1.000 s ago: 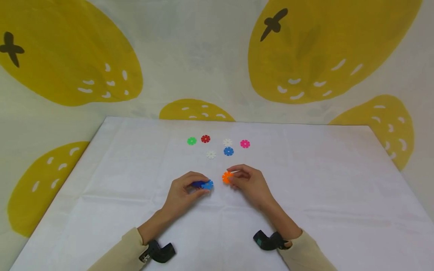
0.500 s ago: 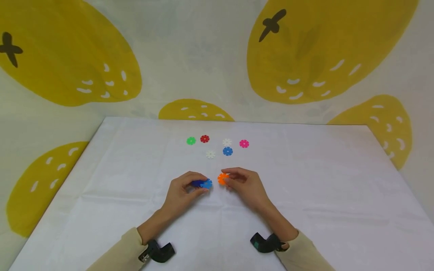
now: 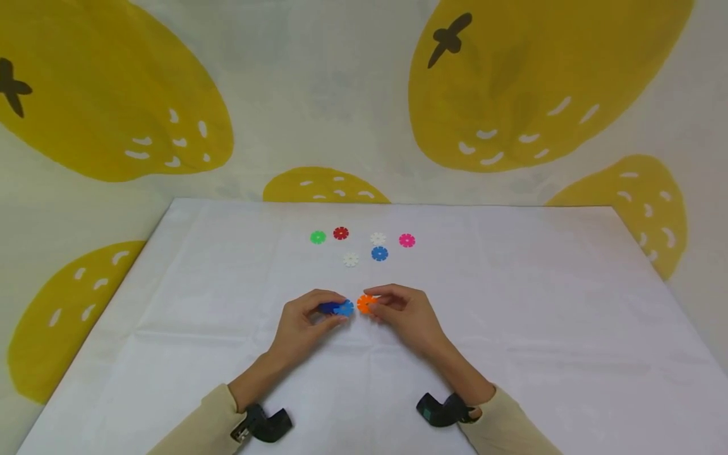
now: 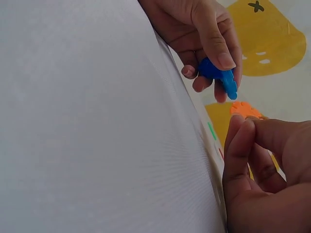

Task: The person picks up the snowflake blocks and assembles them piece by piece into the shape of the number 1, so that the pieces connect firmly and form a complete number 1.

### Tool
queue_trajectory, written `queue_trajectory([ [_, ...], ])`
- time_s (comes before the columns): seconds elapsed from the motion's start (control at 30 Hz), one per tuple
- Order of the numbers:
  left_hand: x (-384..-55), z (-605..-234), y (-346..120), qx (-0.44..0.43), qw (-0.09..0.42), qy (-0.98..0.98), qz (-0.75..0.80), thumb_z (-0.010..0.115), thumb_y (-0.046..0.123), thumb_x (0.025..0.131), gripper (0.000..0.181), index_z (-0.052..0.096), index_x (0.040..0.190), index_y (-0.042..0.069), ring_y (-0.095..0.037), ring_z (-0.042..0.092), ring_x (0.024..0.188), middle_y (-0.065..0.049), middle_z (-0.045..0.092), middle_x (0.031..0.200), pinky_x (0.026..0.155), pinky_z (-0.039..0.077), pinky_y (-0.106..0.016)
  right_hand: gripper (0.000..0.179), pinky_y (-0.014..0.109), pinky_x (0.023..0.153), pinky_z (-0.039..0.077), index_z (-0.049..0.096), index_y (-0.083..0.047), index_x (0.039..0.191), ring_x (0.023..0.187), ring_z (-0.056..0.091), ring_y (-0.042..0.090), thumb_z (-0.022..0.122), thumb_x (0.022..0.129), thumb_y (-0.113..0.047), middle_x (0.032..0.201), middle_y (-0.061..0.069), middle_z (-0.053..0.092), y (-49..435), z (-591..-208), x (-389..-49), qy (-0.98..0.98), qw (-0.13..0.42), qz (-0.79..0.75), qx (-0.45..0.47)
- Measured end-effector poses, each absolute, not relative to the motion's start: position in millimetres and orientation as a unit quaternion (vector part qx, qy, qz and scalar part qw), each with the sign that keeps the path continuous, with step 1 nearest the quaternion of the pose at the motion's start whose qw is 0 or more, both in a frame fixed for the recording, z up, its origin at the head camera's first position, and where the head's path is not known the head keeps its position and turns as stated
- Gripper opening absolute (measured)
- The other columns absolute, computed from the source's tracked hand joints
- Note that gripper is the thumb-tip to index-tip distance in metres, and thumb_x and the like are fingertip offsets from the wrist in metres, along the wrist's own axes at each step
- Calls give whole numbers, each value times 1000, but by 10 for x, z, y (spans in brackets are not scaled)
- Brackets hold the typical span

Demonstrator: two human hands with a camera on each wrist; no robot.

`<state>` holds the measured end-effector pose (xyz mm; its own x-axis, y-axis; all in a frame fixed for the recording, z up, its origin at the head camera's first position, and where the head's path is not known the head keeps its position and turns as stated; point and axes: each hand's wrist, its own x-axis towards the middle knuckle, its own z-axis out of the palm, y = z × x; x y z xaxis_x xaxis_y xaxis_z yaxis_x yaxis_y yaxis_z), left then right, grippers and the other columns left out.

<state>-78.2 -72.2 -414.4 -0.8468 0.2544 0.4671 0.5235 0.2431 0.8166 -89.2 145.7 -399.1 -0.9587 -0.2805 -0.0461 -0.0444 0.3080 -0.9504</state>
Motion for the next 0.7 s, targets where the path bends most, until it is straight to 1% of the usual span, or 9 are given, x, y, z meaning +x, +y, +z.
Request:
queue_trajectory([
  [0.3,-782,-4119,-718,-255,122,-777,-563,78,-10,72,27,68,96,-6,-29,64,80,-16,68,92,72,53,-38,25,29,74,54,68,-6,113,82,67,31,67,88,-4,91,12,70,1449,-3932,-871,790,109,-592,-111],
  [0.47,-777,-4108,-718,-251,117,-778,-564,77,-9,72,27,68,97,-6,-29,64,80,-16,68,92,72,53,-38,25,30,73,54,69,-6,113,80,67,31,68,87,-3,90,10,70,1448,-3955,-873,791,106,-591,-117],
  [0.57,-775,-4104,-720,-251,115,-777,-565,77,-9,72,27,68,97,-6,-29,64,79,-16,68,92,72,54,-38,26,29,72,54,69,-9,113,79,68,28,68,88,-5,90,7,70,1469,-4068,-901,791,105,-591,-118],
  [0.7,-778,-4110,-725,-254,117,-775,-566,78,-9,71,27,68,96,-7,-29,64,79,-17,69,91,72,54,-37,24,28,72,54,71,-15,111,78,68,22,71,87,-11,90,2,71,1503,-4235,-938,786,100,-597,-122],
])
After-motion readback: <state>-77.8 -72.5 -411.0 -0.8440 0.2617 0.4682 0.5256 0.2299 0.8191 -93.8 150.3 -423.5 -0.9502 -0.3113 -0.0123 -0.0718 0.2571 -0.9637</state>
